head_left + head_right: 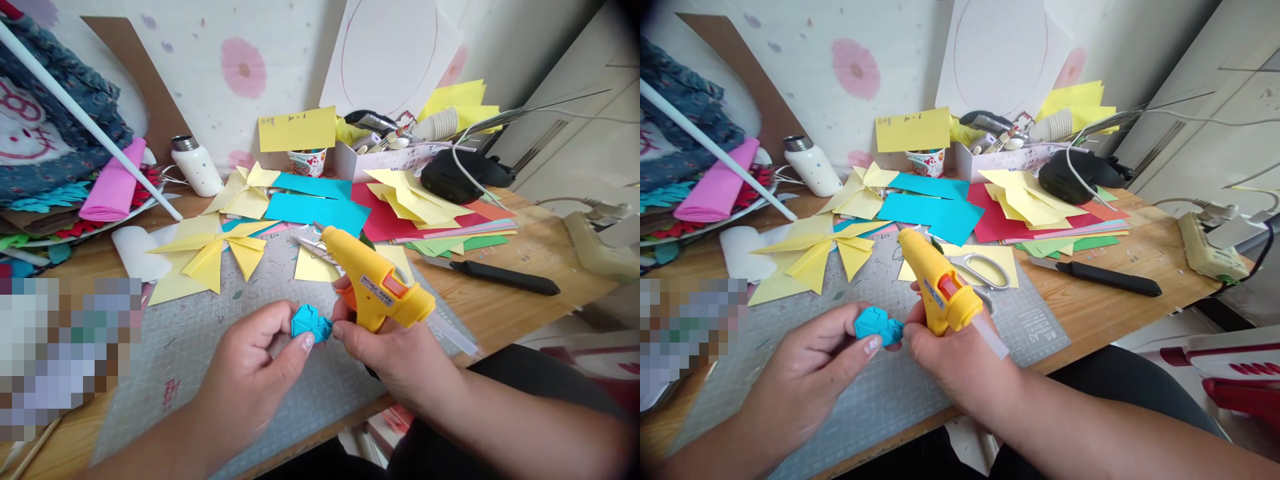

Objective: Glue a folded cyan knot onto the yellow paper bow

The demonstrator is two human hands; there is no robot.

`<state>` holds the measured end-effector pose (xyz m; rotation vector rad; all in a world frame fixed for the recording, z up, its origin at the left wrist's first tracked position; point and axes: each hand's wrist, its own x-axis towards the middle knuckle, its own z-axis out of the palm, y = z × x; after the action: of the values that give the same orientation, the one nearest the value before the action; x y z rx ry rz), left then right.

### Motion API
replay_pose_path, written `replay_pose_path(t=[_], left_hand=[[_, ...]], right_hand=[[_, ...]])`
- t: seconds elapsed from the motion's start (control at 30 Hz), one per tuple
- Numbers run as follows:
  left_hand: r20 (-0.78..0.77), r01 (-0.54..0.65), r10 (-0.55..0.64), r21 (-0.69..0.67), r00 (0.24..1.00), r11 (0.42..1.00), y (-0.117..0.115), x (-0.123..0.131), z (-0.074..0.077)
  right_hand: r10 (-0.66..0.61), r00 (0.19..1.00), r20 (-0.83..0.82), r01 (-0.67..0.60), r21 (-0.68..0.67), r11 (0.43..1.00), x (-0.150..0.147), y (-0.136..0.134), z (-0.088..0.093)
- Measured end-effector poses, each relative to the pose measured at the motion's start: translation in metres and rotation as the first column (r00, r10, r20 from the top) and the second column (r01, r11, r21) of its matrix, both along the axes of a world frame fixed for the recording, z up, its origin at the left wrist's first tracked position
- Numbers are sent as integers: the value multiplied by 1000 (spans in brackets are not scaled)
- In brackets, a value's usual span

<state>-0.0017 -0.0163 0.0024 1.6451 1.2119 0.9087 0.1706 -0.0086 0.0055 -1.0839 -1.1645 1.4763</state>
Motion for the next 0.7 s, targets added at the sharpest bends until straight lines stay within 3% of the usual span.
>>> replay_pose_path(t=[0.17,0.37,0.5,0.7], left_hand=[[200,37,-8,-144,980,989,1,-5,-9],[290,95,-42,-171,956,981,2,0,-3],[267,89,-50,-136,962,987,2,-2,-7],[251,63,-21,-162,968,985,1,-4,-13]], right_hand=[[123,981,-150,-128,-26,991,8,2,-4],[136,945,-297,-178,-118,977,10,2,-4],[140,954,-265,-183,-143,973,9,2,-3],[120,989,-86,-129,-108,986,7,4,-1]])
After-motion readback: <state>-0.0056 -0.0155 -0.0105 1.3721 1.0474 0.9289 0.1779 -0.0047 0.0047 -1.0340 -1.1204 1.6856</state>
